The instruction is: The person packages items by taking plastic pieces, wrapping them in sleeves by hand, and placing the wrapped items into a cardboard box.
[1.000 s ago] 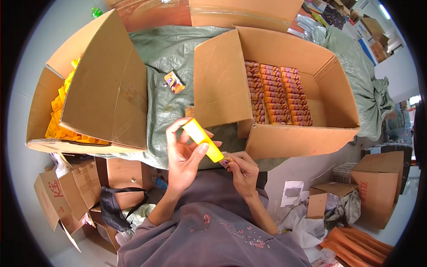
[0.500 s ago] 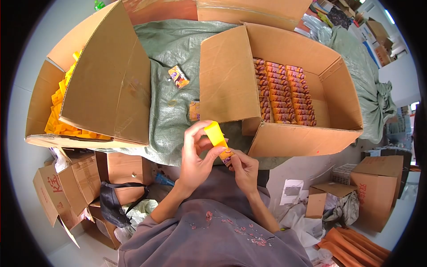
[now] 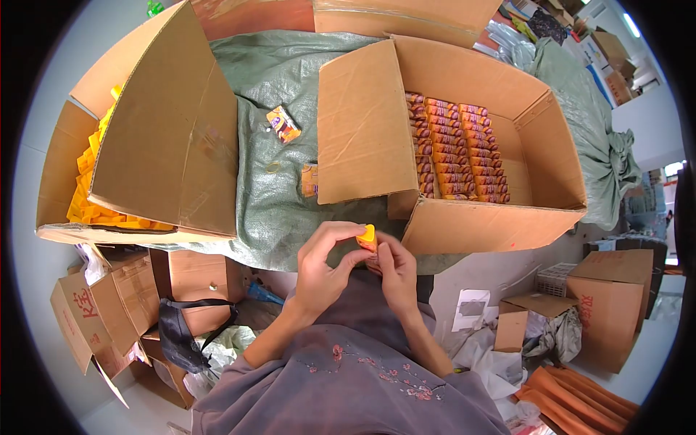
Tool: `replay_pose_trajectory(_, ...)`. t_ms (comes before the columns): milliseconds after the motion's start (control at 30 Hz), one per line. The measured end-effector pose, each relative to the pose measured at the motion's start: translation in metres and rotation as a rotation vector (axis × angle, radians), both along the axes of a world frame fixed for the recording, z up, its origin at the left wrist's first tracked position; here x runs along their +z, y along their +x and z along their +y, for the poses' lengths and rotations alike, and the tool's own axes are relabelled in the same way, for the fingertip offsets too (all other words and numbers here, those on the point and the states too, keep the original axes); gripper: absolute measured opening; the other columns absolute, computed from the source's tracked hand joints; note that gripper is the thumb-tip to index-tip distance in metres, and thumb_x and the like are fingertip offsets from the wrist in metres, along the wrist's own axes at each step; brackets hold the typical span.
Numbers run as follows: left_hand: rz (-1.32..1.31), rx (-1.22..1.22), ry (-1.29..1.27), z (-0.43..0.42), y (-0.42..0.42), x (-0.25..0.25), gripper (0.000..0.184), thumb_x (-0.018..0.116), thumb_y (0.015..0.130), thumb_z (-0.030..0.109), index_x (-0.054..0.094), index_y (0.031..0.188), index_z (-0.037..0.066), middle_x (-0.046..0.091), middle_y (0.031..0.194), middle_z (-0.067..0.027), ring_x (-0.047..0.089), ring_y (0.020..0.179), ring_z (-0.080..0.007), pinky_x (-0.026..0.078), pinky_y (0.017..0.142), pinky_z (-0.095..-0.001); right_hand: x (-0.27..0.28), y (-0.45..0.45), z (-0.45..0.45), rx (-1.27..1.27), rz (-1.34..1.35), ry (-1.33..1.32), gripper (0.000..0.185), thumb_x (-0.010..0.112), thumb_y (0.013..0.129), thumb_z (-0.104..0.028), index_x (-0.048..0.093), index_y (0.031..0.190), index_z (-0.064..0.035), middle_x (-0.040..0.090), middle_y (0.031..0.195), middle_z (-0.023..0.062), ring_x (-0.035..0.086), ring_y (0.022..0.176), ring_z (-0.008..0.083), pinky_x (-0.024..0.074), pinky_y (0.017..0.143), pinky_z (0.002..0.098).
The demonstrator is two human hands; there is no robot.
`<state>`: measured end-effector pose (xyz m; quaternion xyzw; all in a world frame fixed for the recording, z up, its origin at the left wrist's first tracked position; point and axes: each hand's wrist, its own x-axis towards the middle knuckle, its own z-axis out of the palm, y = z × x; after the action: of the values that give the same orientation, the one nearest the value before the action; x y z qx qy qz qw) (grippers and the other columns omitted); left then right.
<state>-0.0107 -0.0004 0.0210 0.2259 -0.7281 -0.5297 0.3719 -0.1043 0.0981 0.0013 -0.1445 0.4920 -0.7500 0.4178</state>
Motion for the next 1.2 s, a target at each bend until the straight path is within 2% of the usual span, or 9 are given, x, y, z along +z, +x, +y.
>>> replay_pose_trajectory(33, 0.019, 0.016, 0.024, 0.001, 0.001, -0.002, 0.026, 0.068, 0.078, -0.009, 0.063, 0.102, -0.002, 0.062, 0.105, -0.0137, 0.066, 0.091, -0.0214, 0.056, 0.079, -0.0300, 0.010, 0.005, -0.004, -0.128, 0.106, 0.053, 0.017, 0.057, 0.095, -0.008, 0.064, 0.108, 0.0008, 0.066, 0.099, 0.0075, 0.063, 0.088, 0.0135, 0.0501, 0.080, 0.0280)
replay_pose_trajectory(133, 0.068, 0.061, 0.065, 0.003, -0.001, -0.002, 0.025, 0.068, 0.078, -0.009, 0.064, 0.101, -0.002, 0.063, 0.105, -0.0148, 0.067, 0.089, -0.0218, 0.058, 0.076, -0.0295, -0.006, -0.001, 0.005, -0.184, 0.762, 0.086, 0.019, 0.067, 0.084, 0.003, 0.067, 0.103, 0.0013, 0.067, 0.100, 0.0112, 0.064, 0.090, 0.0172, 0.0505, 0.082, 0.0274)
replay_pose_trajectory(233, 0.080, 0.094, 0.043, 0.005, -0.006, 0.002, 0.023, 0.068, 0.078, -0.010, 0.065, 0.099, -0.003, 0.063, 0.106, -0.0161, 0.067, 0.088, -0.0222, 0.059, 0.075, -0.0292, -0.006, 0.003, 0.004, -0.232, 0.693, 0.100, 0.023, 0.072, 0.077, 0.005, 0.070, 0.099, 0.0007, 0.067, 0.099, 0.0138, 0.065, 0.092, 0.0200, 0.0514, 0.081, 0.0275)
replay_pose_trajectory(500, 0.046, 0.191, -0.161, 0.008, -0.007, -0.001, 0.012, 0.065, 0.079, -0.010, 0.067, 0.089, -0.006, 0.066, 0.100, -0.0168, 0.068, 0.086, -0.0240, 0.058, 0.074, -0.0297, -0.015, 0.015, 0.002, -0.304, 0.768, 0.116, 0.023, 0.069, 0.080, 0.007, 0.071, 0.102, 0.0013, 0.067, 0.098, 0.0125, 0.065, 0.087, 0.0174, 0.0536, 0.077, 0.0262)
replay_pose_trajectory(1000, 0.026, 0.238, -0.096, 0.009, -0.011, -0.003, 0.016, 0.068, 0.075, -0.010, 0.067, 0.088, -0.003, 0.065, 0.096, -0.0138, 0.066, 0.084, -0.0232, 0.057, 0.071, -0.0294, -0.013, 0.013, 0.000, -0.303, 0.694, 0.143, 0.023, 0.070, 0.079, 0.008, 0.071, 0.101, 0.0022, 0.068, 0.096, 0.0133, 0.066, 0.087, 0.0187, 0.0544, 0.078, 0.0264)
replay_pose_trajectory(1100, 0.030, 0.162, -0.124, 0.007, -0.007, -0.007, 0.028, 0.071, 0.075, -0.006, 0.064, 0.102, -0.002, 0.062, 0.104, -0.0159, 0.065, 0.091, -0.0248, 0.057, 0.072, -0.0311, -0.006, 0.013, 0.005, -0.291, 0.647, 0.140, 0.024, 0.070, 0.078, 0.008, 0.071, 0.101, 0.0013, 0.068, 0.096, 0.0132, 0.066, 0.089, 0.0201, 0.0539, 0.080, 0.0278)
replay_pose_trajectory(1200, 0.190, 0.203, -0.145, 0.002, -0.005, -0.005, 0.033, 0.062, 0.089, 0.009, 0.052, 0.118, -0.002, 0.055, 0.114, -0.0182, 0.062, 0.098, -0.0242, 0.058, 0.074, -0.0326, 0.025, -0.001, 0.022, -0.320, 0.699, 0.097, 0.025, 0.071, 0.077, 0.007, 0.072, 0.100, -0.0007, 0.068, 0.096, 0.0136, 0.066, 0.089, 0.0219, 0.0536, 0.081, 0.0307)
